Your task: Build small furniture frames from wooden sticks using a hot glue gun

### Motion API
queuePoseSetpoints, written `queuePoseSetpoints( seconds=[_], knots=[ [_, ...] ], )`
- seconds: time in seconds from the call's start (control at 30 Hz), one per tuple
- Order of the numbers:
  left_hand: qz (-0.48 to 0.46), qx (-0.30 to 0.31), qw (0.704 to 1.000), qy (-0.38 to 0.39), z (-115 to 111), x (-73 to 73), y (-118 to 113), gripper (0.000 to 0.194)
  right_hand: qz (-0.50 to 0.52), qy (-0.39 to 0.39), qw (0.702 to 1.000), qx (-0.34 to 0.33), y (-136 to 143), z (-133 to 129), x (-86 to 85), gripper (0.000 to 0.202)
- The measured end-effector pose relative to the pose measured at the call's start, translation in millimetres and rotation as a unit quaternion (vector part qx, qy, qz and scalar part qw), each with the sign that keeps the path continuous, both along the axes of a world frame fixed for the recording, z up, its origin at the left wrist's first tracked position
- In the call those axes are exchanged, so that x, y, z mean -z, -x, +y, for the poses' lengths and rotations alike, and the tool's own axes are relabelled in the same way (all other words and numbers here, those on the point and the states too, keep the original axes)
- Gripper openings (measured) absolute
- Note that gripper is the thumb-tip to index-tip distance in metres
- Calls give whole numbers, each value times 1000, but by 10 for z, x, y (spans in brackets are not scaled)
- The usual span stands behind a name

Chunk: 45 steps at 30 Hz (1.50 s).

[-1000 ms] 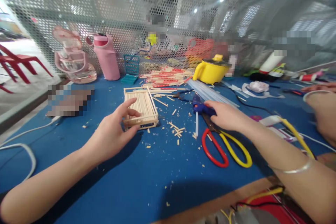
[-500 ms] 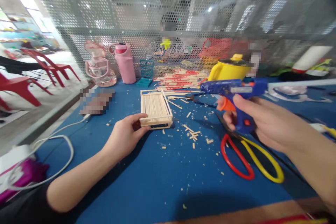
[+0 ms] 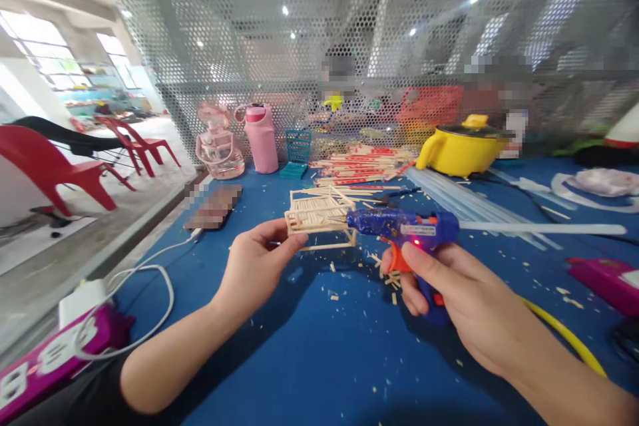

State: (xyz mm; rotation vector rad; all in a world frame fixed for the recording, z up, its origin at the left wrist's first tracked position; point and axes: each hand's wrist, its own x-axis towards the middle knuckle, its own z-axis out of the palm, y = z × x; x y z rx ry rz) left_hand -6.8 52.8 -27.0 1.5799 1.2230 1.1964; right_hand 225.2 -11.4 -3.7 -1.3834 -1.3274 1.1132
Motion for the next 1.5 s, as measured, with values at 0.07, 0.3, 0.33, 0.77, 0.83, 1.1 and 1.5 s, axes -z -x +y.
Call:
queuePoseSetpoints(
  seconds=[0.07,0.3,0.33,0.77,0.83,1.1,1.5],
  knots=[
    [-7,5,1000,2,1,8,4,35,20,-4,1000,-5,15,9,23,38],
    [-5,11,1000,5,-2,-19,2,33,19,-4,1000,-13,23,5,20,37],
    [-6,11,1000,3,-2,-23,-1,33,19,-5,1000,-15,22,7,20,36],
    [-9,10,1000,6,-1,-5,-8,33,15,-13,1000,-21,9,39,47,40],
    [-12,9,1000,6,-2,-1,-9,32,17,-13,1000,-22,5,36,56,39],
    [-10,11,1000,19,-12,-10,-16,34,20,-16,999,-25,-17,26,85,38],
    [-7,7,1000,19,-10,-25,-16,34,40,-12,999,-7,-6,21,72,39]
  ],
)
